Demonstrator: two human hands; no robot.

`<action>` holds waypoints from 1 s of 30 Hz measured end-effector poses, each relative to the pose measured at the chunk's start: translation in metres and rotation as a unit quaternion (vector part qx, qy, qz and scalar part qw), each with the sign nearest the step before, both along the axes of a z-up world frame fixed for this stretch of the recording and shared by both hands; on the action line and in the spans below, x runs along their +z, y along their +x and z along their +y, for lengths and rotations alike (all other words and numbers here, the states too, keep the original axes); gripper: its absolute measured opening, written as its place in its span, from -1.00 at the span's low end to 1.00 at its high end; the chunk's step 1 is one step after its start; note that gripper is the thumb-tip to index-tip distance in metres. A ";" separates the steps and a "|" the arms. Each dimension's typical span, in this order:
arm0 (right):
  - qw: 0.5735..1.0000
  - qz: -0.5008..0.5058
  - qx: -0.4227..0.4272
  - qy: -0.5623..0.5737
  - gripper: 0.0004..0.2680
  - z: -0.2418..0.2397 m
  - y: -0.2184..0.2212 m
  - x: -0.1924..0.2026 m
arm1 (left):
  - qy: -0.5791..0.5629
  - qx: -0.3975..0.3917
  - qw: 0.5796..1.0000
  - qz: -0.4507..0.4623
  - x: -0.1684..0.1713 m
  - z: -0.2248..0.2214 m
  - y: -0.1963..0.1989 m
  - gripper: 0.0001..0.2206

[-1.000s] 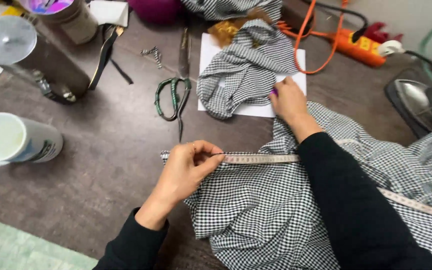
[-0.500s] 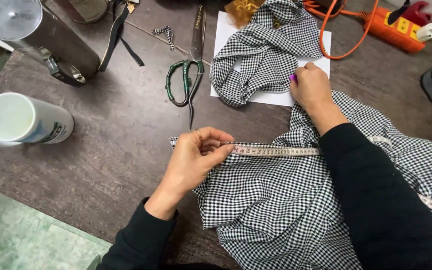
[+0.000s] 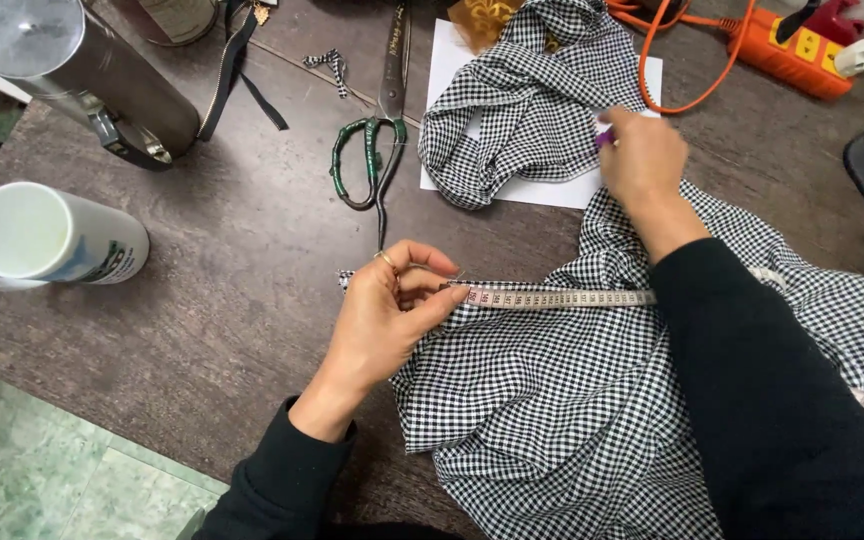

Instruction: Using a flexible tape measure to check the dimensions of a checkered garment on a workbench.

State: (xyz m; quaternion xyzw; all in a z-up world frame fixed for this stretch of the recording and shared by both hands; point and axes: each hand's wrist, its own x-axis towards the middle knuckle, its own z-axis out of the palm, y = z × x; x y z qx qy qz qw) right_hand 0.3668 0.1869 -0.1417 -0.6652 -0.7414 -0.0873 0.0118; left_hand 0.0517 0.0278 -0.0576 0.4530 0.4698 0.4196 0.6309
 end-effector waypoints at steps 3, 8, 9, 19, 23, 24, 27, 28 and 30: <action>0.957 0.283 -0.061 -0.007 -0.89 -0.032 -0.034 0.071 | 0.012 -0.022 0.999 0.023 0.010 -0.003 -0.002 -0.86; 0.815 0.573 -0.029 -0.084 -0.90 -0.135 -0.108 0.176 | 0.042 -0.030 0.999 0.013 0.011 -0.011 -0.004 -0.87; 0.814 0.574 -0.030 -0.083 -0.90 -0.148 -0.112 0.175 | 0.042 -0.031 0.999 0.014 0.012 -0.013 -0.004 -0.87; 0.762 0.630 -0.044 -0.145 -0.93 -0.204 -0.133 0.156 | 0.055 -0.028 0.998 -0.005 0.024 -0.033 -0.004 -0.88; 0.786 0.614 -0.050 -0.051 -0.96 -0.209 -0.135 0.153 | 0.051 -0.021 0.998 -0.002 0.026 -0.039 -0.006 -0.88; 0.785 0.615 -0.049 -0.051 -0.96 -0.209 -0.136 0.155 | 0.052 -0.021 0.998 -0.001 0.027 -0.039 -0.005 -0.88; 0.767 0.634 -0.013 -0.100 -0.94 -0.213 -0.141 0.161 | 0.057 -0.017 0.998 0.006 0.030 -0.043 -0.005 -0.89; 0.763 0.637 -0.025 -0.112 -0.94 -0.215 -0.142 0.161 | 0.050 -0.015 0.999 0.006 0.031 -0.044 -0.005 -0.89; 0.757 0.640 -0.036 -0.123 -0.95 -0.217 -0.144 0.161 | 0.044 -0.014 0.999 0.006 0.033 -0.045 -0.005 -0.90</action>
